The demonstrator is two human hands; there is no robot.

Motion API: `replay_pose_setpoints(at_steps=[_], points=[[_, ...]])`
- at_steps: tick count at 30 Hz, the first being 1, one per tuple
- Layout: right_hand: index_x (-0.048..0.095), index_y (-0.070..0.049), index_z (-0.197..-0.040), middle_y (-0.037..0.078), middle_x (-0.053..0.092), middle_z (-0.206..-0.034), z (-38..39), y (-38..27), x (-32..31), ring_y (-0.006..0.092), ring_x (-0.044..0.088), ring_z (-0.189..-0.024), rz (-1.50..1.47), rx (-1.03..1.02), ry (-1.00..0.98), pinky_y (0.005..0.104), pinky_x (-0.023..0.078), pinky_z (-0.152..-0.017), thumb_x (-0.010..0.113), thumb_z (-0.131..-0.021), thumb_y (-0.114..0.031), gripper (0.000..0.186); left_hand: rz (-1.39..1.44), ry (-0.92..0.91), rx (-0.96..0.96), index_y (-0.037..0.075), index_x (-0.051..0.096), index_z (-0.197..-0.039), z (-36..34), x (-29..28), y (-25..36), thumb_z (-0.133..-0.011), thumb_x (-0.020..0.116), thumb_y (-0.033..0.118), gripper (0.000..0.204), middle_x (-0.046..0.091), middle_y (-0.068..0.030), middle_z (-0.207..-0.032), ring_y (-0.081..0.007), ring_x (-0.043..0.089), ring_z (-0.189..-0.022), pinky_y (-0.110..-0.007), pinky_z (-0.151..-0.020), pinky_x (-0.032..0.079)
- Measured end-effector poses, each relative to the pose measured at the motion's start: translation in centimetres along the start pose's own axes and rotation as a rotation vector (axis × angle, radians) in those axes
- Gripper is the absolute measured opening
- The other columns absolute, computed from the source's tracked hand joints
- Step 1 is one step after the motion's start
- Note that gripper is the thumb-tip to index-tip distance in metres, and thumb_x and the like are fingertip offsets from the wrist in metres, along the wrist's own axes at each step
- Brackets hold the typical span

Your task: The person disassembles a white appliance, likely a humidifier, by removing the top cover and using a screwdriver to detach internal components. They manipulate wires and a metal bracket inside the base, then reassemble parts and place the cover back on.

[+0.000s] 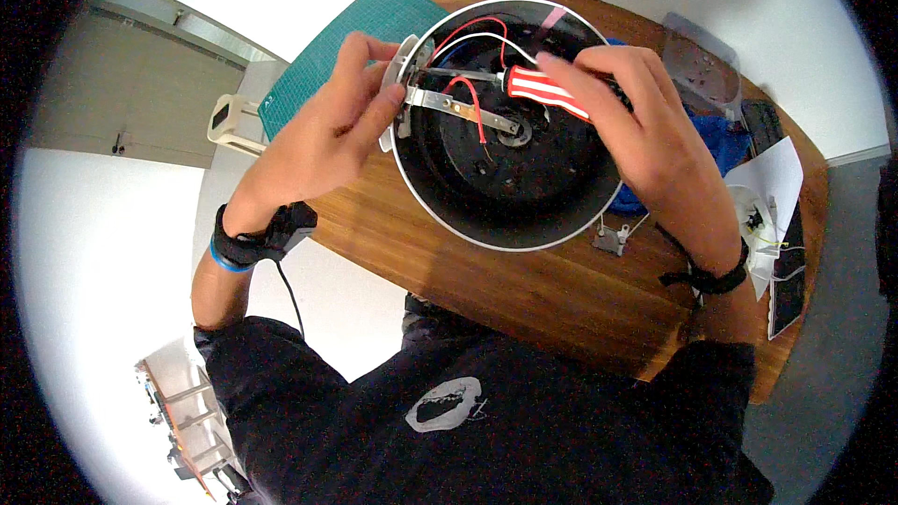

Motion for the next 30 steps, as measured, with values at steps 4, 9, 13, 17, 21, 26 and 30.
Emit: replay_pose_setpoints(at_steps=[4, 9, 13, 17, 21, 26, 30], points=[[0.065, -0.001, -0.134, 0.016, 0.061, -0.132, 0.7, 1.3, 0.2, 0.0373, 0.06, -0.13, -0.118, 0.164, 0.08, 0.0424, 0.052, -0.11, 0.074, -0.085, -0.001, 0.05, 0.02, 0.016, -0.034, 0.003, 0.039, -0.137, -0.1, -0.2, -0.3, -0.118, 0.05, 0.011, 0.023, 0.069, -0.008, -0.113, -0.009, 0.055, -0.089, -0.029, -0.076, 0.049], [0.064, -0.001, -0.134, 0.018, 0.06, -0.121, 1.2, 1.9, 1.8, 0.0372, 0.063, -0.115, -0.076, 0.229, -0.074, 0.0444, 0.054, -0.101, 0.078, -0.089, -0.007, 0.048, -0.011, 0.001, -0.072, 0.002, 0.04, -0.137, -0.4, -0.3, 0.7, -0.118, 0.05, 0.013, 0.024, 0.069, -0.0082, -0.113, -0.0089, 0.056, -0.091, -0.028, -0.079, 0.05], [0.065, -0.005, -0.135, 0.019, 0.058, -0.113, 1.7, 0.7, 2.2, 0.0378, 0.061, -0.106, -0.202, 0.217, 0.018, 0.0458, 0.054, -0.094, 0.075, -0.094, -0.01, 0.043, -0.056, -0.027, -0.111, 0.001, 0.04, -0.137, -0.5, -0.6, 0.5, -0.118, 0.049, 0.014, 0.025, 0.069, -0.0086, -0.113, -0.0091, 0.057, -0.094, -0.028, -0.081, 0.051], [0.067, -0.005, -0.136, 0.017, 0.058, -0.118, 1.9, 0.7, 2.2, 0.0363, 0.06, -0.11, -0.063, 0.075, 0.023, 0.0439, 0.054, -0.099, 0.078, -0.087, -0.007, 0.05, -0.027, 0.009, -0.052, 0.003, 0.039, -0.142, -0.3, -0.7, -0.1, -0.119, 0.048, 0.013, 0.027, 0.069, -0.0096, -0.119, -0.0085, 0.058, -0.096, -0.027, -0.079, 0.051], [0.067, -0.008, -0.139, 0.016, 0.058, -0.12, 1.9, 0.9, 1.4, 0.0362, 0.061, -0.113, -0.088, 0.099, 0.12, 0.0431, 0.054, -0.099, 0.076, -0.086, -0.004, 0.054, -0.071, 0.02, -0.048, 0.004, 0.04, -0.143, -0.2, -0.6, -0.5, -0.119, 0.048, 0.014, 0.028, 0.068, -0.0089, -0.115, -0.0085, 0.059, -0.092, -0.027, -0.074, 0.05], [0.067, -0.008, -0.137, 0.017, 0.06, -0.117, 2.2, 1.3, 1.8, 0.0379, 0.065, -0.107, -0.257, 0.256, 0.052, 0.0424, 0.057, -0.091, 0.077, -0.091, -0.004, 0.047, -0.043, 0.057, -0.025, 0.004, 0.042, -0.14, -0.3, -0.7, -1.1, -0.118, 0.05, 0.016, 0.026, 0.069, -0.0066, -0.103, -0.0089, 0.057, -0.085, -0.029, -0.072, 0.05], [0.066, -0.009, -0.139, 0.018, 0.06, -0.115, 2.2, 1.1, 2.4, 0.0387, 0.066, -0.102, -0.278, 0.281, -0.029, 0.0428, 0.058, -0.089, 0.079, -0.092, -0.006, 0.049, -0.046, 0.048, -0.034, 0.003, 0.041, -0.139, -0.4, -0.7, -1.2, -0.118, 0.05, 0.015, 0.026, 0.069, -0.0069, -0.103, -0.0093, 0.057, -0.086, -0.029, -0.074, 0.05]])
Point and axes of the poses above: each hand's wrist, its own z-axis away from the middle knuckle, its own x-axis out of the palm, y = z × x, the point moved 8 cm from there along -z, towards the middle knuckle
